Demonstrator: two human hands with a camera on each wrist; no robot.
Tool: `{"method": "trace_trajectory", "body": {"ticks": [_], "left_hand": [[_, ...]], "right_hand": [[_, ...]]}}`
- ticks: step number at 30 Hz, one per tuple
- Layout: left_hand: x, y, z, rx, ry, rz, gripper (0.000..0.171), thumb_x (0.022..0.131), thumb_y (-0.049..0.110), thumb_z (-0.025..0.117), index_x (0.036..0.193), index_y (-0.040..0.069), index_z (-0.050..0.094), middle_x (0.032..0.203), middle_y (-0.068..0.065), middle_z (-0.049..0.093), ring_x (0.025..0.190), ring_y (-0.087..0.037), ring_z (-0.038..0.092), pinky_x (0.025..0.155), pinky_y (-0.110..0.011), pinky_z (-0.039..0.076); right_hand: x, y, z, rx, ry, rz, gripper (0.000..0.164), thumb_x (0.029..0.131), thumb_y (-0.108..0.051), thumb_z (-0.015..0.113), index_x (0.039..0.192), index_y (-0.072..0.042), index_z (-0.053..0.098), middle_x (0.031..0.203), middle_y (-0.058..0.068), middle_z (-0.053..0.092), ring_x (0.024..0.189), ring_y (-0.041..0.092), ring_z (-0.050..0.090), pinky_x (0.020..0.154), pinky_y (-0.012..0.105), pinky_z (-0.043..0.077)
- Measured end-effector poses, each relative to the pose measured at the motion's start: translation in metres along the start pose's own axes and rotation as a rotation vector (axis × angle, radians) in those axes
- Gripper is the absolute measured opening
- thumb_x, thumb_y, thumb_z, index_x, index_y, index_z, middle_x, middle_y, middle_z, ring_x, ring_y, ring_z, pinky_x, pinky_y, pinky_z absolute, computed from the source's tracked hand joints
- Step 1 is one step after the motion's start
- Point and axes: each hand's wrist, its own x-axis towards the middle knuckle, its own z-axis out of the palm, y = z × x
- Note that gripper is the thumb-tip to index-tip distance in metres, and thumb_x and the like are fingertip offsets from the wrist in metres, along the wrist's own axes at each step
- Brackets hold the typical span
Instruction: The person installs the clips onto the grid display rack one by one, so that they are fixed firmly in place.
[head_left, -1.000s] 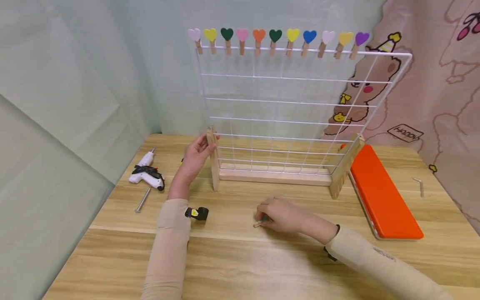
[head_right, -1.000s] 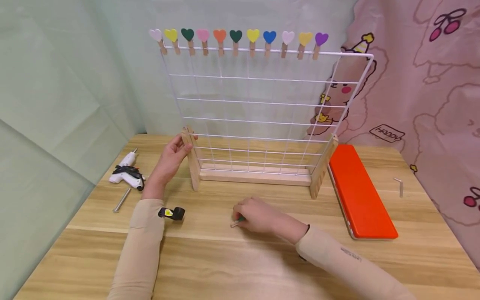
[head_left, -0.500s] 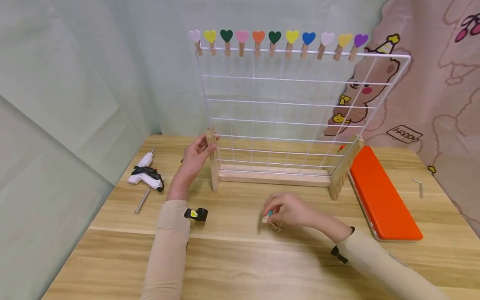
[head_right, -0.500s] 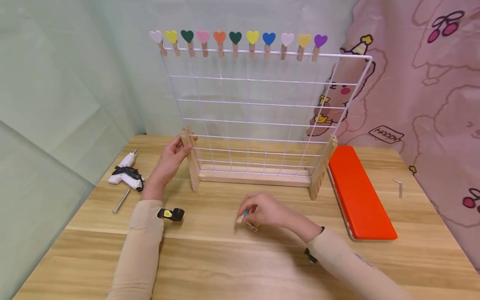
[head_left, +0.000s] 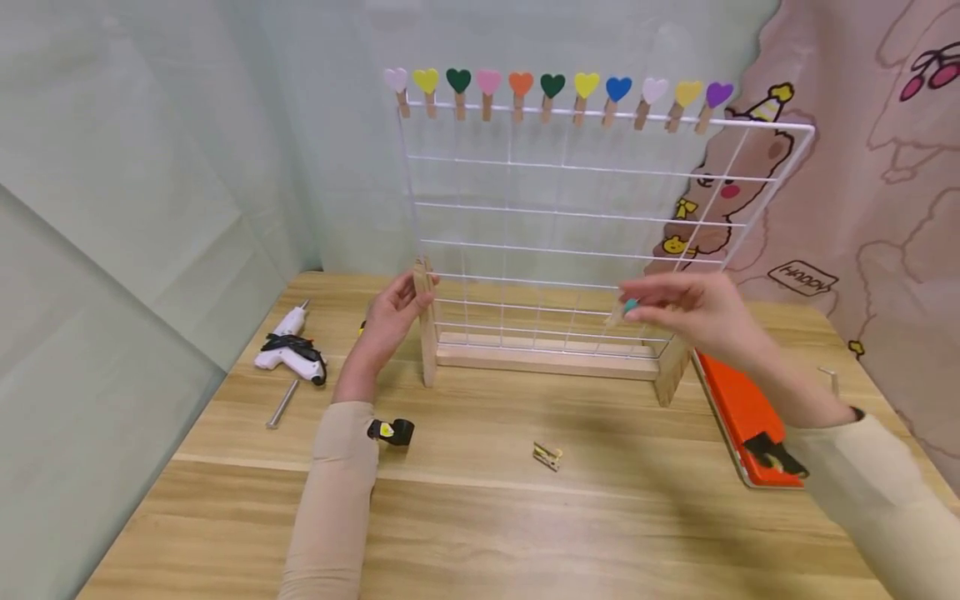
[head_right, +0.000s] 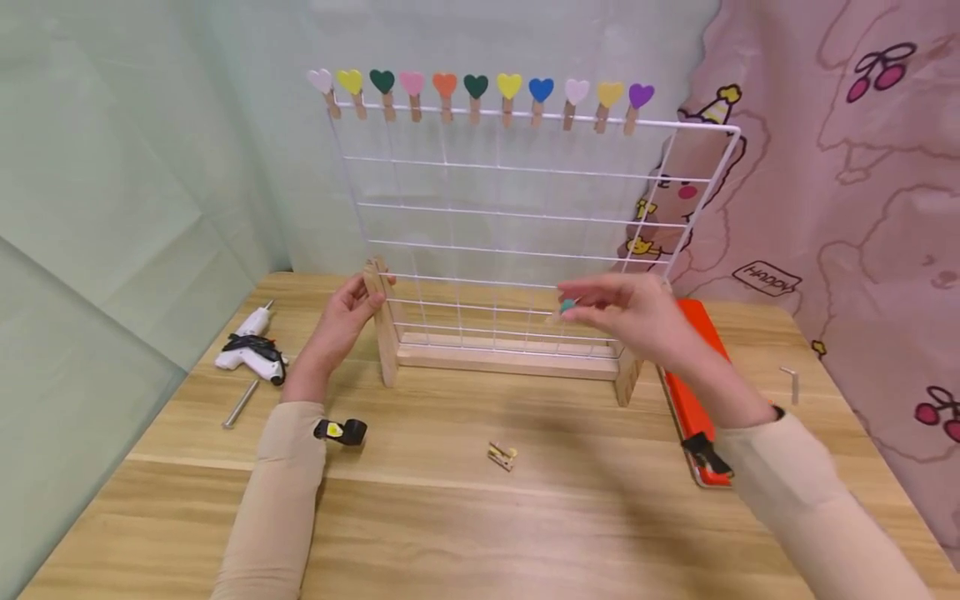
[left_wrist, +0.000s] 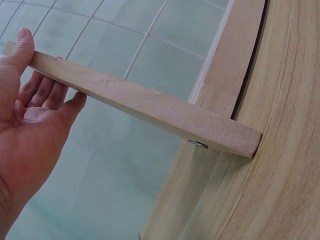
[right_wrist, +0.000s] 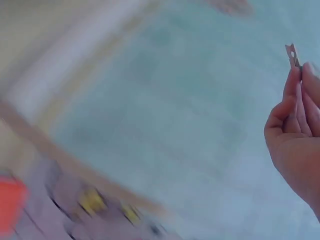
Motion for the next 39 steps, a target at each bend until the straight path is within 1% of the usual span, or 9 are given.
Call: {"method": "trace_trajectory", "body": {"ticks": [6, 10, 13, 16, 20, 23, 27, 34, 39], "left_hand": [[-0.003, 0.008, 0.002, -0.015, -0.009, 0.003, 0.047, 0.086, 0.025, 0.053, 0.128, 0.009, 0.04, 0.131, -0.006, 0.043, 0.123, -0.012, 0.034, 0.101, -0.034, 0.029], [-0.006, 0.014, 0.003, -0.011, -0.019, 0.003, 0.047, 0.086, 0.024, 0.052, 0.129, 0.008, 0.038, 0.131, -0.007, 0.042, 0.124, -0.013, 0.034, 0.101, -0.035, 0.028], [-0.005, 0.012, 0.002, -0.008, -0.015, -0.002, 0.048, 0.085, 0.025, 0.053, 0.129, 0.011, 0.039, 0.131, -0.006, 0.043, 0.123, -0.013, 0.034, 0.101, -0.035, 0.028], [-0.003, 0.006, 0.0, -0.013, -0.008, 0.0, 0.048, 0.085, 0.027, 0.053, 0.128, 0.012, 0.04, 0.13, -0.004, 0.044, 0.123, -0.011, 0.035, 0.101, -0.033, 0.028], [0.0, -0.001, -0.001, -0.012, -0.006, 0.013, 0.049, 0.084, 0.029, 0.054, 0.128, 0.012, 0.041, 0.13, -0.004, 0.044, 0.123, -0.011, 0.035, 0.101, -0.034, 0.029], [0.001, -0.002, -0.001, -0.016, -0.012, 0.016, 0.05, 0.085, 0.027, 0.054, 0.129, 0.01, 0.039, 0.13, -0.005, 0.044, 0.123, -0.012, 0.035, 0.101, -0.034, 0.029], [0.0, 0.002, 0.001, -0.03, -0.018, 0.014, 0.05, 0.085, 0.025, 0.053, 0.129, 0.006, 0.037, 0.131, -0.007, 0.043, 0.123, -0.013, 0.034, 0.101, -0.035, 0.029], [-0.006, 0.014, 0.006, -0.008, -0.014, 0.017, 0.046, 0.087, 0.024, 0.051, 0.129, 0.009, 0.039, 0.131, -0.007, 0.043, 0.123, -0.013, 0.034, 0.101, -0.035, 0.029], [-0.006, 0.012, 0.005, -0.01, -0.015, 0.02, 0.047, 0.087, 0.022, 0.051, 0.13, 0.007, 0.037, 0.131, -0.009, 0.042, 0.124, -0.014, 0.034, 0.102, -0.035, 0.028]], "right_hand": [[0.01, -0.049, -0.08, 0.055, 0.28, 0.014, 0.024, 0.075, -0.001, 0.064, 0.098, 0.004, 0.062, 0.098, 0.0, 0.064, 0.078, 0.008, 0.062, 0.066, 0.01, 0.047], [0.022, -0.06, -0.116, -0.086, 0.37, -0.042, 0.023, 0.081, -0.003, 0.057, 0.103, -0.002, 0.061, 0.092, -0.006, 0.061, 0.074, 0.005, 0.055, 0.07, 0.003, 0.041], [0.036, -0.06, -0.132, -0.124, 0.41, -0.026, 0.029, 0.084, -0.009, 0.053, 0.112, -0.011, 0.058, 0.087, -0.012, 0.056, 0.074, 0.003, 0.05, 0.069, 0.001, 0.038], [0.05, -0.06, -0.14, -0.109, 0.434, 0.03, 0.034, 0.083, -0.016, 0.054, 0.116, -0.016, 0.056, 0.088, -0.013, 0.055, 0.078, 0.002, 0.048, 0.071, 0.0, 0.037], [0.064, -0.059, -0.142, -0.005, 0.443, 0.081, 0.036, 0.076, -0.021, 0.062, 0.111, -0.012, 0.06, 0.093, -0.008, 0.059, 0.084, 0.005, 0.05, 0.075, 0.002, 0.038], [0.069, -0.059, -0.14, 0.117, 0.425, 0.074, 0.037, 0.073, -0.02, 0.065, 0.107, -0.007, 0.061, 0.096, -0.003, 0.061, 0.087, 0.007, 0.052, 0.076, 0.005, 0.041], [0.072, -0.059, -0.136, 0.189, 0.425, 0.042, 0.036, 0.073, -0.018, 0.066, 0.106, -0.004, 0.061, 0.094, -0.002, 0.064, 0.087, 0.009, 0.055, 0.074, 0.007, 0.042], [0.067, -0.059, -0.135, 0.143, 0.458, 0.013, 0.034, 0.075, -0.017, 0.065, 0.106, -0.004, 0.061, 0.094, -0.003, 0.064, 0.087, 0.007, 0.056, 0.074, 0.006, 0.042], [0.063, -0.057, -0.134, 0.098, 0.448, -0.024, 0.029, 0.075, -0.013, 0.065, 0.102, -0.002, 0.063, 0.089, -0.003, 0.064, 0.079, 0.007, 0.057, 0.069, 0.006, 0.043]]}}
